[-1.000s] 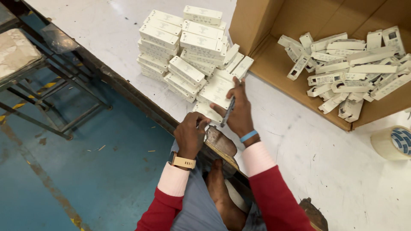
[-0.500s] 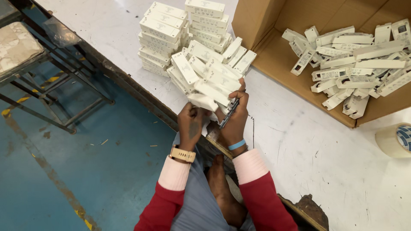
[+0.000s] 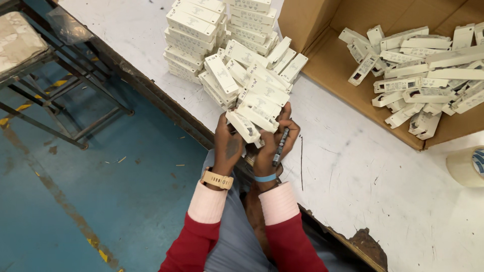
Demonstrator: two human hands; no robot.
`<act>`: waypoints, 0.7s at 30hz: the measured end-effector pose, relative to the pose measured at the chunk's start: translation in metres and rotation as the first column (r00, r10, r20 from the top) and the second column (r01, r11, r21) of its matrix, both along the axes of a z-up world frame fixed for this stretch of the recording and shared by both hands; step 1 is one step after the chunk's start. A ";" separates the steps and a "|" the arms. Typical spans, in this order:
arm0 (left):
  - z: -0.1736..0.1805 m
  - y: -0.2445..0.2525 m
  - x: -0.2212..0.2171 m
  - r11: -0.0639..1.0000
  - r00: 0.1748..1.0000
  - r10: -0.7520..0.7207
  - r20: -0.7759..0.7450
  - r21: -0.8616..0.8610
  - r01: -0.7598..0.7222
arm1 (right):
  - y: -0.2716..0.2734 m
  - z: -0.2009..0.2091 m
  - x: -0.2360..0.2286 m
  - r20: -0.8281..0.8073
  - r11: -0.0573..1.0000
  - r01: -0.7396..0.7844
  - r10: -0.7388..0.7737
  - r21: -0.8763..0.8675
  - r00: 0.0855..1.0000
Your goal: The person picks up white electrical components from a cardboard box, writes on them with a black marker, and stacks them on the table. The process is repeated for multiple units.
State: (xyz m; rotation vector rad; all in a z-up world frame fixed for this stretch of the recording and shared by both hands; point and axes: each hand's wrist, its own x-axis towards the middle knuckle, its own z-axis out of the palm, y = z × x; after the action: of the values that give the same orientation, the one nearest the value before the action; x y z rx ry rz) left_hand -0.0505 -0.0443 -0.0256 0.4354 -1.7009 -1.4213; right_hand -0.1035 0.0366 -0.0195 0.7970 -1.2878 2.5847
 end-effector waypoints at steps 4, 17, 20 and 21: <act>0.015 0.005 0.014 0.953 0.952 -0.027 0.305 0.294 -0.067 | 0.010 -0.001 -0.002 0.014 0.990 0.102 -0.104 0.094 0.994; 0.005 0.002 0.047 0.910 0.927 -0.327 0.183 0.326 0.257 | 0.054 -0.006 0.024 -0.058 0.869 0.151 -0.141 0.471 0.988; 0.004 -0.007 0.059 0.864 0.901 -0.395 0.177 0.406 0.299 | 0.065 0.002 0.030 -0.104 0.778 0.173 -0.138 0.604 0.985; 0.004 -0.009 0.061 0.850 0.898 -0.411 0.156 0.421 0.316 | 0.065 0.003 0.031 -0.146 0.764 0.210 -0.152 0.610 0.978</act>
State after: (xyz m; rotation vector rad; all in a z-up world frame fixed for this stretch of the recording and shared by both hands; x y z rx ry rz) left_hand 0.0107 -0.0535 -0.0216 0.5342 -1.7572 -2.0792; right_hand -0.0727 0.1016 -0.0161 0.8047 -2.1152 1.9324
